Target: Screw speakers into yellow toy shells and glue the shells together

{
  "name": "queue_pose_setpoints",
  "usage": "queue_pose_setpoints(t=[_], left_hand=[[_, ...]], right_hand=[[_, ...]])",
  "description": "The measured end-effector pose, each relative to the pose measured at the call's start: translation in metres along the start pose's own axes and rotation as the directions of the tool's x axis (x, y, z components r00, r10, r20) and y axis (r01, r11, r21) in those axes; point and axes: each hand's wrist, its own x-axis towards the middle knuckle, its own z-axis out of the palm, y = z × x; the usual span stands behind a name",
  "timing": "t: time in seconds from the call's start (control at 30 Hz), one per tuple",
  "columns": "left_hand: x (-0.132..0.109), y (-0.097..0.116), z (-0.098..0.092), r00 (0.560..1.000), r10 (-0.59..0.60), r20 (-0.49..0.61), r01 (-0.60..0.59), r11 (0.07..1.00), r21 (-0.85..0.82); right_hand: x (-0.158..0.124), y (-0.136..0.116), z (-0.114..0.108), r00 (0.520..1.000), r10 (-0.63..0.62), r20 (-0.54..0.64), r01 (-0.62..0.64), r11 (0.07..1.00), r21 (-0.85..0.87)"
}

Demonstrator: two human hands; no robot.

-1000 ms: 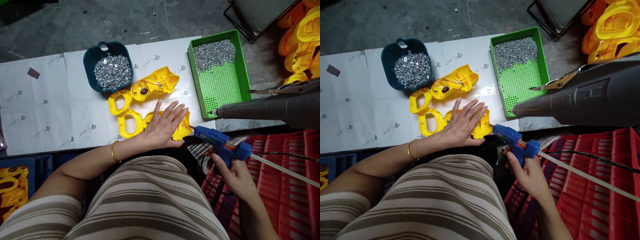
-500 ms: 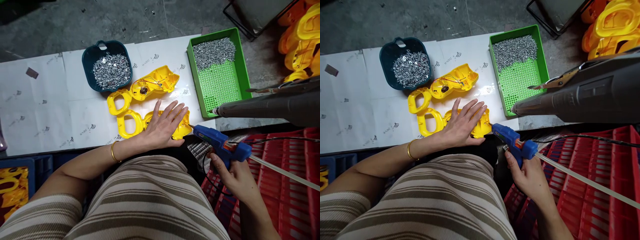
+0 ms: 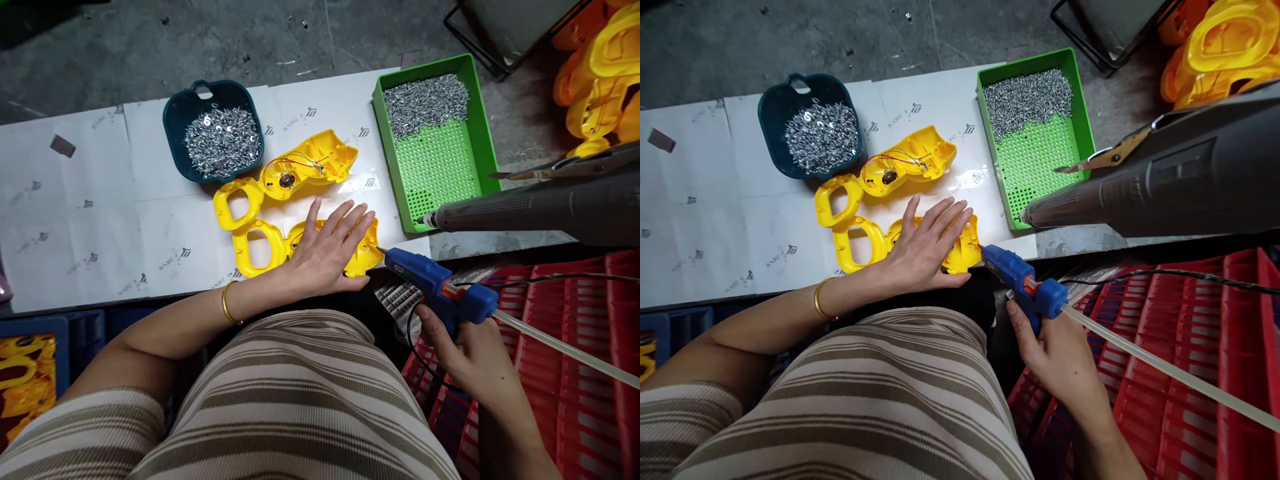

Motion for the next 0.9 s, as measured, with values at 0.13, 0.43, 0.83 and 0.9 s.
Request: queue_pose_setpoints(t=[0.13, 0.43, 0.83, 0.9], left_hand=[[0.000, -0.001, -0.002, 1.000, -0.002, -0.002, 0.002, 1.000, 0.009], [-0.005, -0.005, -0.003, 1.000, 0.007, -0.027, -0.007, 1.000, 0.010], [0.054, -0.080, -0.035, 0.944, -0.218, -0.249, 0.247, 0.965, 0.093], [0.063, -0.082, -0.032, 0.958, -0.212, -0.193, 0.230, 0.970, 0.077]], right_hand=[[0.003, -0.003, -0.003, 1.000, 0.024, 0.010, -0.025, 0.995, 0.093], [0.016, 0.009, -0.007, 0.942, 0.036, 0.334, -0.304, 0.510, 0.805], [0.042, 0.005, 0.008, 0.992, -0.044, -0.121, 0.108, 0.792, 0.600], [0.050, 0.004, 0.009, 0.990, -0.063, -0.127, 0.123, 0.826, 0.550]])
